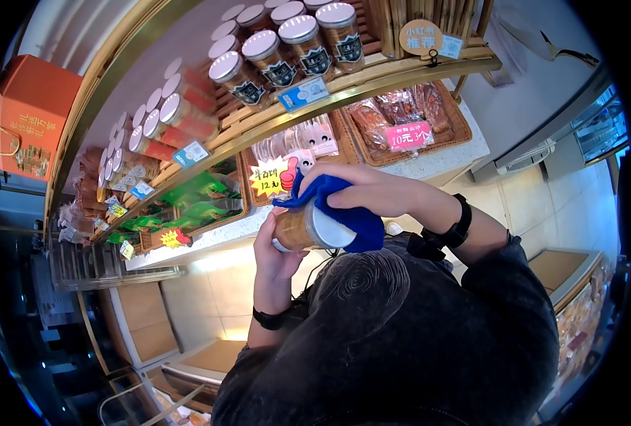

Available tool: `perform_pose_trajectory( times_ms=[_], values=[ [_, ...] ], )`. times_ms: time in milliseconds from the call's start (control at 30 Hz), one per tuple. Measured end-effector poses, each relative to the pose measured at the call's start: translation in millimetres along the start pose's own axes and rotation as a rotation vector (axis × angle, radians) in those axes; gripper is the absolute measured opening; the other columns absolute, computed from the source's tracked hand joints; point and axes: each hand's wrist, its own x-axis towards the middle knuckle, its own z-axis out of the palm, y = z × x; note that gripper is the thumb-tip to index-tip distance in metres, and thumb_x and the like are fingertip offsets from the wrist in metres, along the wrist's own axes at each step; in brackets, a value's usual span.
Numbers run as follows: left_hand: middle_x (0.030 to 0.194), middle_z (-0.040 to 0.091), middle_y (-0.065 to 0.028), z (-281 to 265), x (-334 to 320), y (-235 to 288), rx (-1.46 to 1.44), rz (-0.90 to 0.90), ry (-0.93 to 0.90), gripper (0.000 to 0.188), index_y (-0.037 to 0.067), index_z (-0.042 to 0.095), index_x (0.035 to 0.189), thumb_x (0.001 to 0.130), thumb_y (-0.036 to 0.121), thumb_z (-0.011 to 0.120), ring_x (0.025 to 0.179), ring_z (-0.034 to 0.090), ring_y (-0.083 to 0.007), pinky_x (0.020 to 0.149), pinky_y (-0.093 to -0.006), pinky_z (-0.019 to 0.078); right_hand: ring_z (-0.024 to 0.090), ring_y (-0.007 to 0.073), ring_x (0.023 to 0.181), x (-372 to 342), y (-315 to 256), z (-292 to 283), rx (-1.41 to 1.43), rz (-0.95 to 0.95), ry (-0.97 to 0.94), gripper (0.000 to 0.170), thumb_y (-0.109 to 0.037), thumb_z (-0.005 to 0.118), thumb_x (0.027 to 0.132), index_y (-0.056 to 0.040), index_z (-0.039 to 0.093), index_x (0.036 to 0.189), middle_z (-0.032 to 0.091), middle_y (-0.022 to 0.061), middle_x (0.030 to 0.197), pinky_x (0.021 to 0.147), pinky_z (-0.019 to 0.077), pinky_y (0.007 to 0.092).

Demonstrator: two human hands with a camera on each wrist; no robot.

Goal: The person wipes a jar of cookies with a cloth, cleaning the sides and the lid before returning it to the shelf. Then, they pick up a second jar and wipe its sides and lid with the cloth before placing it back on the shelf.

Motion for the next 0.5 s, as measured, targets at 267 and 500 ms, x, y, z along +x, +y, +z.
perform_pose_trajectory(
  times_ms=[267, 500],
  values=[
    [0.105, 0.063, -0.0088, -14, 7, -5, -0.067, -0.02, -0.179, 0.042, 0.008, 0.051, 0.119, 0.095, 0.039, 0.038, 0.085, 0.064, -0.0203, 0.059, -0.031, 0.0528, 0.05, 0.0204, 0.107, -6, -12, 0, -0.247, 0.001, -0.005, 0.038, -0.008, 0.057, 0.077, -0.0034, 0.055, 0.115, 0.052, 0.0086, 0.112, 0.096, 0.0369, 0.0314],
    [0.112, 0.062, -0.0112, -13, 9, 0, -0.119, -0.059, -0.147, 0.038, 0.008, 0.053, 0.116, 0.095, 0.037, 0.04, 0.1, 0.062, -0.0259, 0.085, -0.04, 0.0511, 0.056, 0.0209, 0.102, -4, -17, -7, -0.29, -0.12, 0.035, 0.032, -0.006, 0.062, 0.077, -0.0019, 0.061, 0.108, 0.058, 0.0085, 0.106, 0.091, 0.0418, 0.0317]
  ],
)
